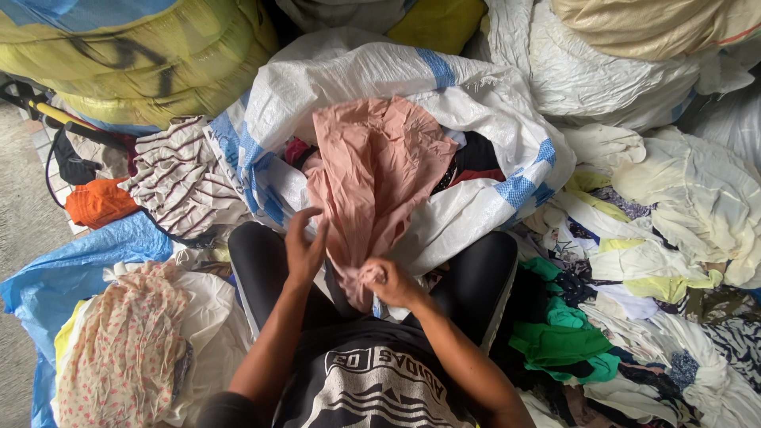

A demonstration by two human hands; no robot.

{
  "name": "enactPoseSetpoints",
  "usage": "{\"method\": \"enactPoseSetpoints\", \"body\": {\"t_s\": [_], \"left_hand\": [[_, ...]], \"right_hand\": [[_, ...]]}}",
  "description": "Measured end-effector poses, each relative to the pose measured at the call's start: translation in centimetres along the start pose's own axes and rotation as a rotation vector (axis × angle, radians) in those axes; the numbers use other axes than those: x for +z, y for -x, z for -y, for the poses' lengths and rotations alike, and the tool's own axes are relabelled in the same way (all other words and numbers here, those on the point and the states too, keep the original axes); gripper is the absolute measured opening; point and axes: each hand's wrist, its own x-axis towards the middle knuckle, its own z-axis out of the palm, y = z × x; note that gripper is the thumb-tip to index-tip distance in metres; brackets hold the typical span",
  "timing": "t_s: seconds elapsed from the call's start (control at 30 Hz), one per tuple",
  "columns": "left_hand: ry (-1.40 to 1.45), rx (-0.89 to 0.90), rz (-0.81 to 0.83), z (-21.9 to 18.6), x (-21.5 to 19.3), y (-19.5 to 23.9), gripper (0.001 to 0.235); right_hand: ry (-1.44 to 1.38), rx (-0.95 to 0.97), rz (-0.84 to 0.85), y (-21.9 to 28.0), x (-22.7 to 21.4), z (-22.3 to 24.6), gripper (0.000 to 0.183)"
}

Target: The person sits cross-legged on the floor and sorts through a large pile of clothes. They pick up a pink garment, unfold it, and inspect it before placing it into a large white sack. They then pick up a patterned green garment, unfold it, and place it into the sack as well.

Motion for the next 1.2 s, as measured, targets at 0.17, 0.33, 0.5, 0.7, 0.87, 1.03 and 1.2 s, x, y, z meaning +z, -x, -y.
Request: {"method": "enactPoseSetpoints", "body": {"t_s": [0.17, 0.33, 0.5, 0.7, 0.87, 1.03, 1.2], "left_hand": [[-0.176, 0.373, 0.307, -3.4, 9.0, -9.9, 0.015], [-0.567, 0.501, 0.345, -3.9, 15.5, -15.1, 0.055], [-0.997, 0.176, 0.704, -2.9, 15.0, -19.0, 0.085], [0.403, -0.389, 0.359, -1.5, 9.0, -21.2, 0.015], [0.866, -0.506, 0.321, 0.2, 6.0, -20.0, 0.030], [0.999, -0.510, 0.309, 0.5, 4.4, -17.9, 0.047], [1.015, -0.460, 0.312, -0.8, 3.4, -16.1, 0.051]], "right_hand": [[0.229, 0.020, 0.113, 2.9, 0.2, 0.6, 0.026], [0.242, -0.012, 0.118, 4.3, -0.3, 1.1, 0.018], [0.284, 0.032, 0.171, 6.9, -3.4, 0.7, 0.016], [0.160, 0.120, -0.311, 11.7, -11.0, -2.9, 0.036], [0.295, 0.185, -0.744, 13.4, -18.7, -2.9, 0.032], [0.359, 0.186, -0.950, 12.8, -22.3, -1.3, 0.023], [0.407, 0.095, -0.989, 11.8, -24.1, 0.0, 0.018]]}}
